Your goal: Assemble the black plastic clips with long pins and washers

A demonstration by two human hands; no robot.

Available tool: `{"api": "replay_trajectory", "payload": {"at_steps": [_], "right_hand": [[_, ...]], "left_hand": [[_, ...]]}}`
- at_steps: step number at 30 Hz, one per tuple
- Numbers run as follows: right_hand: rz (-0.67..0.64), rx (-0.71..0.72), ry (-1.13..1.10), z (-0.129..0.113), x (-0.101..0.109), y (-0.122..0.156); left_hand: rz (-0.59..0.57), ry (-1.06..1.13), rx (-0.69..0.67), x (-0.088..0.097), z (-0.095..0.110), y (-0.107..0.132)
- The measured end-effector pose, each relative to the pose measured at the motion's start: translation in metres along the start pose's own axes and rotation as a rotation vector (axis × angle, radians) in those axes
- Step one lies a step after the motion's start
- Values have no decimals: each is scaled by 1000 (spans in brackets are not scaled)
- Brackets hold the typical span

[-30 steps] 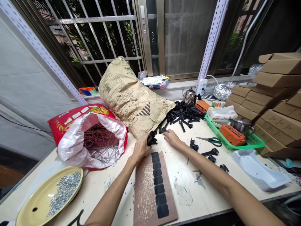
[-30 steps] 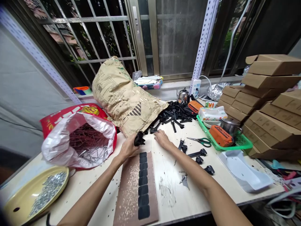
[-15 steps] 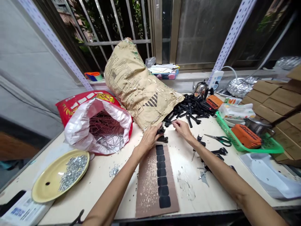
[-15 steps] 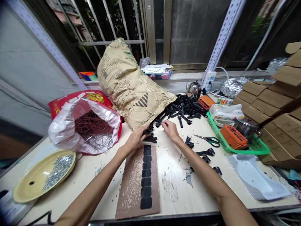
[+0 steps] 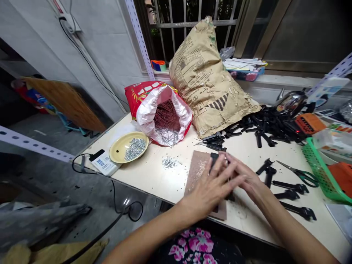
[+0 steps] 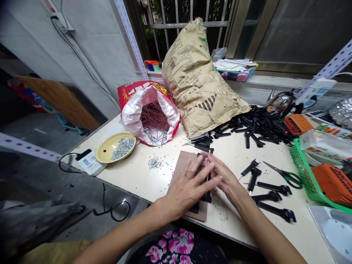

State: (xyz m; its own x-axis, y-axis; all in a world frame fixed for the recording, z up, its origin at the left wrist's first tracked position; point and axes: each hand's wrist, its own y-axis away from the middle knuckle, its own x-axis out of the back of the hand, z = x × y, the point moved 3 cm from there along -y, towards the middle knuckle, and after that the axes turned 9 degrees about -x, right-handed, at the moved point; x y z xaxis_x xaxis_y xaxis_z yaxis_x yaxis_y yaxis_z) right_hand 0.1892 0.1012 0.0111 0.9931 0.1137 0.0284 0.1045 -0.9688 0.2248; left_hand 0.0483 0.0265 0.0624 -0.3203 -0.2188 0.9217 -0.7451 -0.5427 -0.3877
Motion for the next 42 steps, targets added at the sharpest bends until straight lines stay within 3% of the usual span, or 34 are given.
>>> {"api": "replay_trajectory", "payload": {"at_steps": [2,4,6,10,14,18,20,24,26,28,33,42], "right_hand": [[-70,-102,-88,-8,5,1],[-131,-189,-171,-10,3,5],[-140,-206,-148,-7,-5,11],[-202,-135,35,5,-35,22],[-266,-29,192,8,-54,27],[-256,107,373,0,-59,29],[-243,243,448,-5,-64,32],[-182,468,534,-11,-76,39],[-155,536,582,-14,-82,41],[-139,586,657,-15,-86,42],[-105,627,817,-19,-84,43],[29,678,1008,-22,-81,49]], "left_hand": [[41,-22,173,4,-19,34],[101,-49,484,4,-46,74],[73,-80,700,-2,-68,109],[13,-62,760,-19,-85,141],[46,-3,761,-28,-84,143],[195,192,823,-27,-86,142],[325,446,947,-26,-88,142],[617,1340,1276,-31,-82,129],[730,1680,1326,-31,-74,117],[805,1835,1325,-30,-67,107],[846,1877,1296,-29,-58,95],[817,1689,1291,-30,-59,88]]}}
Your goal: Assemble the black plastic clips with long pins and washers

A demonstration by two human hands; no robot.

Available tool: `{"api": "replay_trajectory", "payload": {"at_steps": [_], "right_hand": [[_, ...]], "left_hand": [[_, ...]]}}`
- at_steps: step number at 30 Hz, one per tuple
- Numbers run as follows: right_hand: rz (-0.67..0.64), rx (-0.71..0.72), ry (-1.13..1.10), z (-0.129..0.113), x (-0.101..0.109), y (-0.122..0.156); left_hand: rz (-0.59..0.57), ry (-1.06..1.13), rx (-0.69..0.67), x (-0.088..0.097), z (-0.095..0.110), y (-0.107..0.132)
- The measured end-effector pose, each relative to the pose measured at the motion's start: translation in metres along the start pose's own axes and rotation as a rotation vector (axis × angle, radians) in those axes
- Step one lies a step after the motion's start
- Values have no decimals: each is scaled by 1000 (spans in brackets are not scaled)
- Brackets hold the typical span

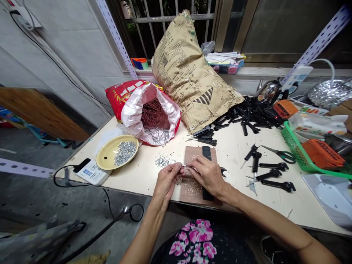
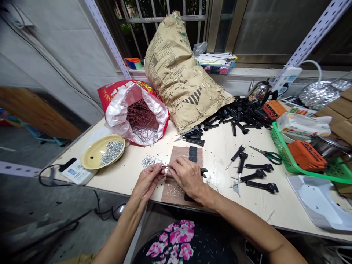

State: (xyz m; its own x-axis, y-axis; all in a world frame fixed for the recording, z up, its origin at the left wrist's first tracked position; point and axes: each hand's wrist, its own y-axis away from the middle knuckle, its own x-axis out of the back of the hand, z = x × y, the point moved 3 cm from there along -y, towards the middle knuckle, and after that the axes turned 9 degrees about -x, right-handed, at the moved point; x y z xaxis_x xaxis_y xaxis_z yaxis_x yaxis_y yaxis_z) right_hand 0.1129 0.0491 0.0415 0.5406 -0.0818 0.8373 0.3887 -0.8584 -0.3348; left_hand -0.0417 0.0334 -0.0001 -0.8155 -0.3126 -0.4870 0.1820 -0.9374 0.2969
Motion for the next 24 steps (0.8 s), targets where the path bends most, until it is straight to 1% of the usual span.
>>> {"api": "replay_trajectory", "payload": {"at_steps": [6,10,16,21,24], "right_hand": [[35,-44,73,4,-4,5],[21,-45,59,6,-6,7],[-98,-116,-135,12,-9,8],[-76,-84,-147,12,-10,10],[-43,-93,-219,14,-10,10]], "left_hand": [[27,-75,-75,-6,-2,1],[8,-140,-105,-6,-1,1],[-25,-260,-167,-4,1,1],[-29,-310,-184,-4,2,0],[-41,-325,-184,-5,3,0]]}}
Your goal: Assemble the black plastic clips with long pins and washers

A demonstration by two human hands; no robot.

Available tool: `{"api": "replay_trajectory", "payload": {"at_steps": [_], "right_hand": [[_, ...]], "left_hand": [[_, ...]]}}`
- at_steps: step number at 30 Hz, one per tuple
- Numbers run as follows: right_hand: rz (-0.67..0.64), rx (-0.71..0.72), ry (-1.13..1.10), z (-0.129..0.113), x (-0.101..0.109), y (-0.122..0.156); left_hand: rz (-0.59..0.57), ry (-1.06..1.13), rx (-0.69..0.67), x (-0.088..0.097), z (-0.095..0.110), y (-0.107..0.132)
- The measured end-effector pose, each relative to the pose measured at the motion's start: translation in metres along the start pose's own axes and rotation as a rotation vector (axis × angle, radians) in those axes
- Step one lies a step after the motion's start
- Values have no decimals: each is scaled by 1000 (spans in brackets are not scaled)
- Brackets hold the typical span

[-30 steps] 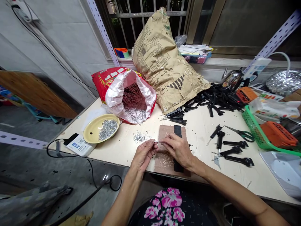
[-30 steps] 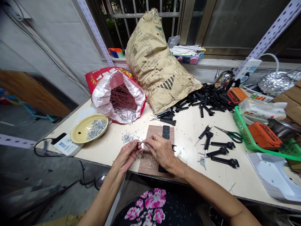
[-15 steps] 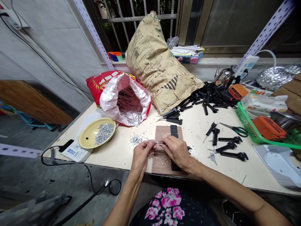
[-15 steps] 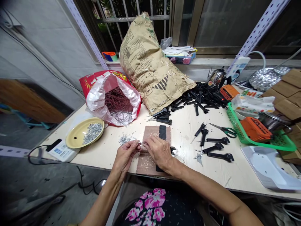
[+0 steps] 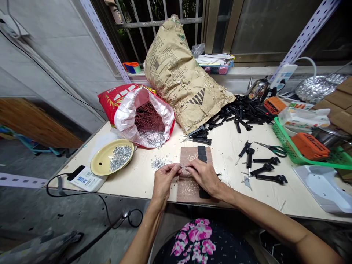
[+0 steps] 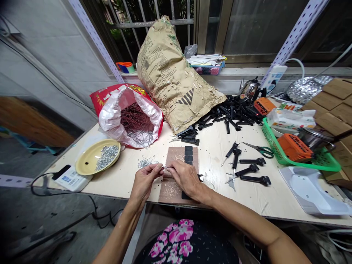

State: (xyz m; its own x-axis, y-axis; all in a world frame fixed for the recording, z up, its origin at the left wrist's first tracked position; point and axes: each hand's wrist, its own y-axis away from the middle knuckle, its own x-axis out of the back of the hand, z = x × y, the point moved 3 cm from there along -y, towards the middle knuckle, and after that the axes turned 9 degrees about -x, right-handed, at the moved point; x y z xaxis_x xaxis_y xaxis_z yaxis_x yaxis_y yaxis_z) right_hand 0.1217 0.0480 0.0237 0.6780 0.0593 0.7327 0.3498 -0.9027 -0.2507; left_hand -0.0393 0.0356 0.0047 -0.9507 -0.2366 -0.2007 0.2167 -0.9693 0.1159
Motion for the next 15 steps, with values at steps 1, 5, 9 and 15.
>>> {"api": "replay_trajectory", "payload": {"at_steps": [1,5,9,15], "right_hand": [[-2,7,-18,0,0,0],[-44,36,-18,2,-1,0],[-82,-4,-91,8,2,1],[-11,-7,39,49,37,-13]], "left_hand": [[-7,-3,4,0,0,0],[-23,-49,0,3,0,1],[-59,-103,-1,0,-3,2],[-53,-44,74,-19,-9,2]]}}
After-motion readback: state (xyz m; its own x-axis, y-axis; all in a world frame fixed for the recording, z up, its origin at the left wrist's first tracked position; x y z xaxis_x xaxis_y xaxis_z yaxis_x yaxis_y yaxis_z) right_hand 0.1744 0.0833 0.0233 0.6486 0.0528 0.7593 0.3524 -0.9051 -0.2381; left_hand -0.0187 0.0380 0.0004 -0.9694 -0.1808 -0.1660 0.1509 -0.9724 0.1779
